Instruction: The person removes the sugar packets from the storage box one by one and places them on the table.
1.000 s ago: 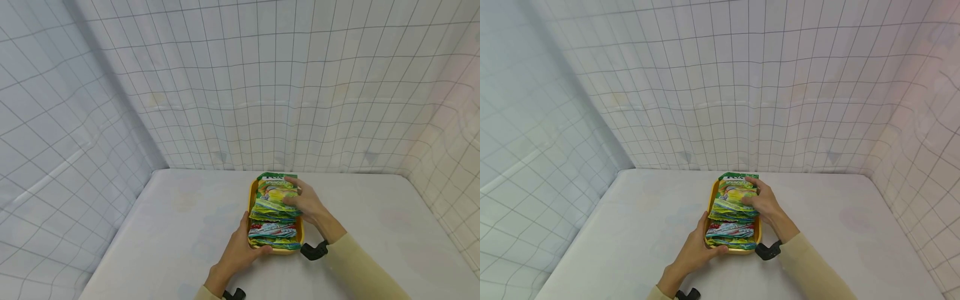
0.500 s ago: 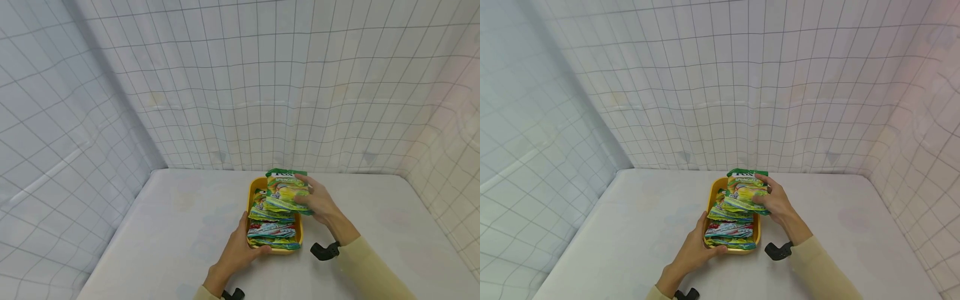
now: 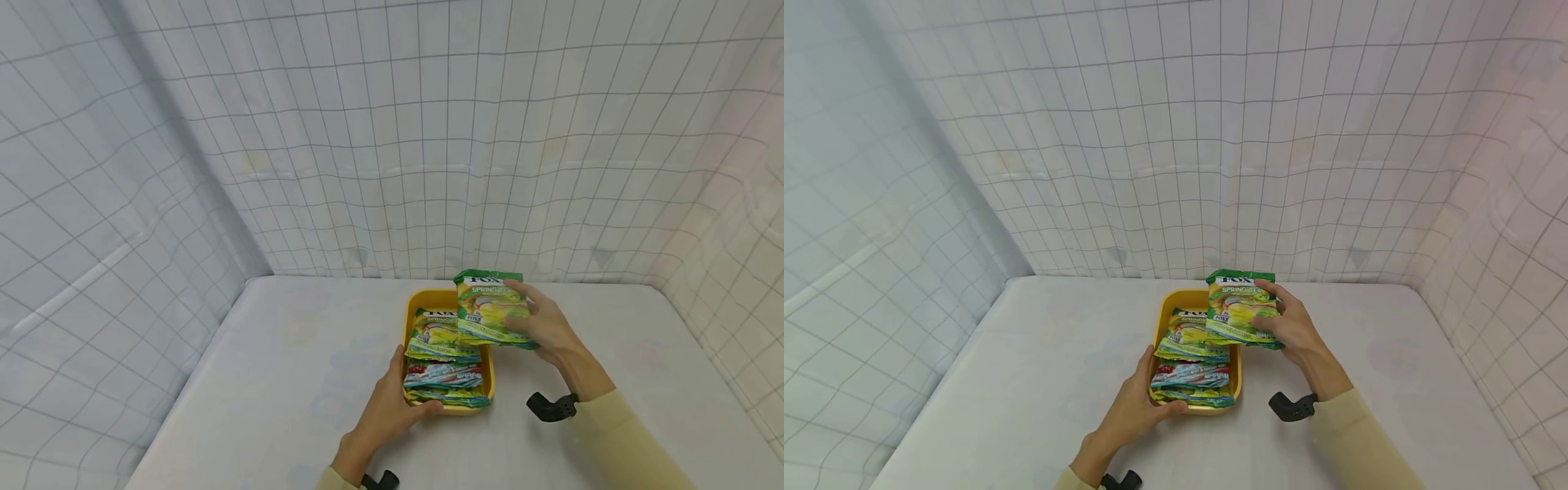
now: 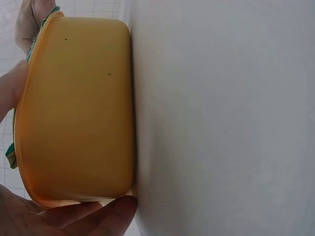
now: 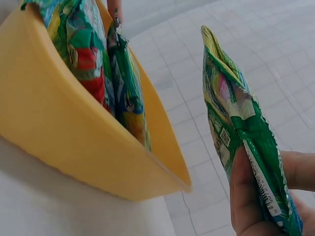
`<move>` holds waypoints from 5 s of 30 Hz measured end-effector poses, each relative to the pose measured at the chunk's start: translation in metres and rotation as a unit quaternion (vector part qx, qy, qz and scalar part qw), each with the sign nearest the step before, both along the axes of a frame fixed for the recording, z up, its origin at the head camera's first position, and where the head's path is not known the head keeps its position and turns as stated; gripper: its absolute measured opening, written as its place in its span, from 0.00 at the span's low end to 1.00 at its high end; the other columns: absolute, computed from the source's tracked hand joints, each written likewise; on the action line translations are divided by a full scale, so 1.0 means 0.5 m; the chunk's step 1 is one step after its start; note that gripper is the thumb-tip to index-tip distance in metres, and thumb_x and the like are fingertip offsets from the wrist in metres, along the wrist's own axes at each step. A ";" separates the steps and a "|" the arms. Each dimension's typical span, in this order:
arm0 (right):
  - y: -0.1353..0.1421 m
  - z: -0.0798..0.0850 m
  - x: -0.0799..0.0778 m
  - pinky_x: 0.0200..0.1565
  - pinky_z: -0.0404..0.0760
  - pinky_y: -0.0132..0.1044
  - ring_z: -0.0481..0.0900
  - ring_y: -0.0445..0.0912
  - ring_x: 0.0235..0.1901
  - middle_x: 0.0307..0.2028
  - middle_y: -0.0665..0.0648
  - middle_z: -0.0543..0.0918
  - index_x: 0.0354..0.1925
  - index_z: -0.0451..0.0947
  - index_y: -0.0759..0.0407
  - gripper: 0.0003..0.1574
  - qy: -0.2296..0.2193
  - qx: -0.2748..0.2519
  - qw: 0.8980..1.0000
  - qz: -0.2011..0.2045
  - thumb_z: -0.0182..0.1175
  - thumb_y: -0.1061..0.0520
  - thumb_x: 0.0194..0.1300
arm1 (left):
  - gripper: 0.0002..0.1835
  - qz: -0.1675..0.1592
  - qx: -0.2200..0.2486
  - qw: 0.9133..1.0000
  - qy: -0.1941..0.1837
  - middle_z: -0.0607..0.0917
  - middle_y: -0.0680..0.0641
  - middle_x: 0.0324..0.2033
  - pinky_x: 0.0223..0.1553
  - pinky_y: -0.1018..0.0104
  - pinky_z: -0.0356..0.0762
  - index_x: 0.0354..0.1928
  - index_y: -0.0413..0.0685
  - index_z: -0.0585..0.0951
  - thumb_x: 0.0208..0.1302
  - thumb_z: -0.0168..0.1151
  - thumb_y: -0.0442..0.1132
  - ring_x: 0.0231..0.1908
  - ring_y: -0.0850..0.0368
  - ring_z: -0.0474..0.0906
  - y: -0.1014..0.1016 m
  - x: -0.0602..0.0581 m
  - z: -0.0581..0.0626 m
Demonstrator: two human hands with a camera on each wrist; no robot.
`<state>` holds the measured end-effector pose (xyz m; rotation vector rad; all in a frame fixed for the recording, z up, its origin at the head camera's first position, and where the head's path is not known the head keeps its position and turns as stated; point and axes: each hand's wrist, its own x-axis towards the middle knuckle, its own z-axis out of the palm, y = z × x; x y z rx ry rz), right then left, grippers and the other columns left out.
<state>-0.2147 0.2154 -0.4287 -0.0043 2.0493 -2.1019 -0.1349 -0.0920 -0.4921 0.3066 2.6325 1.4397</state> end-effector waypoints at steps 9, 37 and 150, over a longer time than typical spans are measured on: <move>0.037 -0.009 0.001 0.44 0.85 0.42 0.83 0.52 0.45 0.70 0.72 0.63 0.81 0.53 0.46 0.52 -0.003 -0.003 1.000 -0.001 0.60 0.72 0.67 | 0.69 -0.004 0.001 1.000 0.003 0.65 0.36 0.73 0.65 0.41 0.67 0.81 0.39 0.43 0.52 0.76 0.65 0.68 0.40 0.68 0.001 -0.001 0.002; 0.125 -0.058 0.000 0.41 0.85 0.41 0.81 0.47 0.42 0.71 0.73 0.60 0.81 0.53 0.46 0.52 -0.019 0.065 0.996 -0.055 0.60 0.71 0.67 | 0.70 -0.002 0.005 1.000 0.003 0.66 0.38 0.73 0.66 0.42 0.67 0.81 0.40 0.43 0.51 0.77 0.64 0.69 0.41 0.67 0.000 0.002 0.003; 0.008 0.006 0.040 0.62 0.69 0.66 0.65 0.71 0.68 0.74 0.73 0.58 0.82 0.42 0.58 0.60 0.097 0.169 0.981 0.004 0.67 0.44 0.69 | 0.70 0.001 0.003 1.000 -0.004 0.67 0.37 0.72 0.66 0.40 0.66 0.81 0.41 0.43 0.51 0.77 0.64 0.68 0.40 0.67 0.001 0.003 0.007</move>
